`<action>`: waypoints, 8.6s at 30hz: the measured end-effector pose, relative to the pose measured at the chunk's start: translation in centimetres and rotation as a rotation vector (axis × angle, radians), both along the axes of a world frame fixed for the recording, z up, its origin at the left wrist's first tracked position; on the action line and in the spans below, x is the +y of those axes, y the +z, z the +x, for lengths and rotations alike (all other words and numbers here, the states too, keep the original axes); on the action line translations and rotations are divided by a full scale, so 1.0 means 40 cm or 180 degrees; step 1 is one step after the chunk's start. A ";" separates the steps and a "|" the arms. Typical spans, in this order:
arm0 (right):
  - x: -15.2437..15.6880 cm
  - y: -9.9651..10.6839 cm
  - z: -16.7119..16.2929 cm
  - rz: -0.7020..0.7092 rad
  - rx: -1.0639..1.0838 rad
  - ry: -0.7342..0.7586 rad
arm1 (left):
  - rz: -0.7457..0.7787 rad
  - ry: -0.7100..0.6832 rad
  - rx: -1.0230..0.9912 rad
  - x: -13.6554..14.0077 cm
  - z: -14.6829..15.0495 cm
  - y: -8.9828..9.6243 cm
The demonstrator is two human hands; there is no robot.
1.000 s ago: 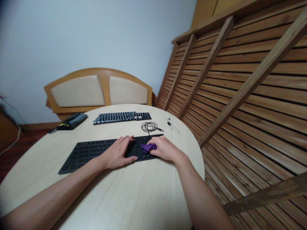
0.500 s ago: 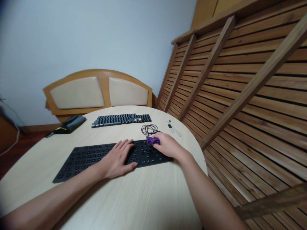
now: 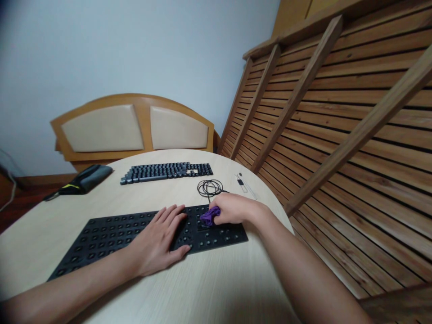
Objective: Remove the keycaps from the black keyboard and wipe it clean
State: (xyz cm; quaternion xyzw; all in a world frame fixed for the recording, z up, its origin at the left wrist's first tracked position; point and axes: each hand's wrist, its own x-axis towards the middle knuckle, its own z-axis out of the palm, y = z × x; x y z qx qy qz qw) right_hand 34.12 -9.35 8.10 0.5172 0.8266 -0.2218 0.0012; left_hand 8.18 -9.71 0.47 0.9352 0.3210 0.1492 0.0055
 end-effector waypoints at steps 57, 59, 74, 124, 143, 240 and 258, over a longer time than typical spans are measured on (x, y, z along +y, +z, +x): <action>-0.112 -0.069 -0.083 0.0698 -0.0452 -0.1681 | 0.0001 -0.0152 0.0056 -0.007 -0.012 -0.013; -0.137 -0.072 -0.083 0.0605 -0.0378 -0.1800 | -0.0016 -0.0149 0.0063 -0.007 -0.011 -0.011; -0.213 -0.081 -0.125 0.0474 0.0663 -0.1923 | -0.0002 -0.0166 -0.0084 -0.007 -0.015 -0.024; -0.289 -0.062 -0.173 0.0244 -0.0186 -0.1693 | 0.0029 -0.0180 0.0003 -0.004 -0.014 -0.020; -0.319 -0.133 -0.134 0.1250 -0.0087 -0.1332 | 0.0011 -0.0140 0.0080 -0.008 -0.012 -0.009; -0.222 -0.047 -0.073 0.1100 -0.0222 -0.0681 | 0.0131 -0.0172 0.0069 -0.007 -0.014 -0.013; -0.272 -0.124 -0.050 0.1487 -0.0271 -0.0053 | 0.0116 -0.0195 0.0021 -0.007 -0.016 -0.013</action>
